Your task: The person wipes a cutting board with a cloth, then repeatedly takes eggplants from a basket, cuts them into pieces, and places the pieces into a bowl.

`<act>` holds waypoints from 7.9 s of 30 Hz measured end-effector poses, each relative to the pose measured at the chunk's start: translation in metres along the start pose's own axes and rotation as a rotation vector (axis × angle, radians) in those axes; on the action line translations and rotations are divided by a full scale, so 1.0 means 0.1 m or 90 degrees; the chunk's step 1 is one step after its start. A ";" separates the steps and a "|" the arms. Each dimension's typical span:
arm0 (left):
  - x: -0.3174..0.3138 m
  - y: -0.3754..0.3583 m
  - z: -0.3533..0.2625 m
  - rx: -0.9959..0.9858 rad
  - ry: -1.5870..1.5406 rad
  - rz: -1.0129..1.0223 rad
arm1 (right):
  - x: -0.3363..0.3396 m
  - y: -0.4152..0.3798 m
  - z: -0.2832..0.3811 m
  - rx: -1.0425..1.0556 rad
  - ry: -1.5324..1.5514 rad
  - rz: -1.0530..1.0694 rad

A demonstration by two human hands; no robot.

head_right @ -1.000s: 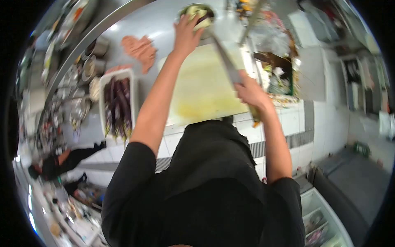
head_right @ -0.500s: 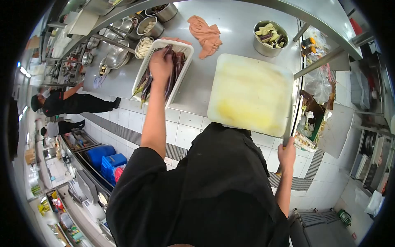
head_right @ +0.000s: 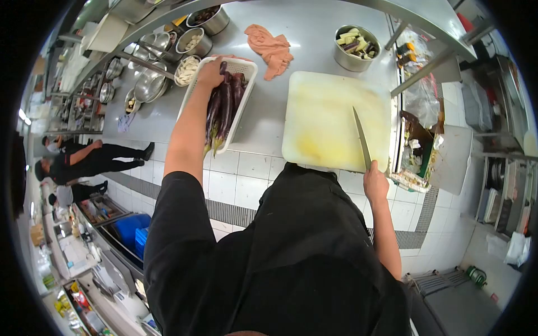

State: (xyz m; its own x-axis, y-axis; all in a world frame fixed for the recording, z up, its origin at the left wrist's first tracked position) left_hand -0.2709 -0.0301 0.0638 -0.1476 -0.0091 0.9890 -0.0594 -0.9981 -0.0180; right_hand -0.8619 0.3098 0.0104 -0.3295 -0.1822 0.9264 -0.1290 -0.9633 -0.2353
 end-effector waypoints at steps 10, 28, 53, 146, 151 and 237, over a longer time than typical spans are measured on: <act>0.76 -0.32 0.42 0.018 -0.093 0.166 | -0.03 0.00 -0.02 -0.033 0.018 -0.005; 1.19 -2.08 -1.31 -0.143 -1.003 -0.125 | 0.05 0.06 -0.15 0.034 0.352 -0.109; 0.37 -2.28 -2.61 -0.044 -1.010 -0.227 | 0.03 0.58 0.62 0.079 0.141 0.035; 0.48 -1.28 -3.85 -0.171 -0.788 0.199 | 0.56 -0.01 1.04 0.031 0.011 0.109; 0.36 -1.26 -3.77 -0.116 -0.900 0.185 | 0.08 0.12 0.86 0.053 -0.042 0.063; 0.02 -2.02 -3.26 -0.331 -0.398 0.009 | 0.11 -0.04 0.54 0.087 -0.022 0.117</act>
State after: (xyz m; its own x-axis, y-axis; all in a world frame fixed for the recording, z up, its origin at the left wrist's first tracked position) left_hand -0.5807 0.1912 0.0220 0.4174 -0.2080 0.8846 -0.5357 -0.8427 0.0546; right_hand -0.8141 0.3010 0.0378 -0.3039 -0.3617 0.8814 0.0593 -0.9305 -0.3615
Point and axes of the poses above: each hand's wrist, its own y-axis towards the middle knuckle, its own x-axis out of the back of the hand, z = x × y, the point moved 2 cm from there along y, towards the middle knuckle, and after that the axes turned 7 degrees about y, right-handed, at the moved point
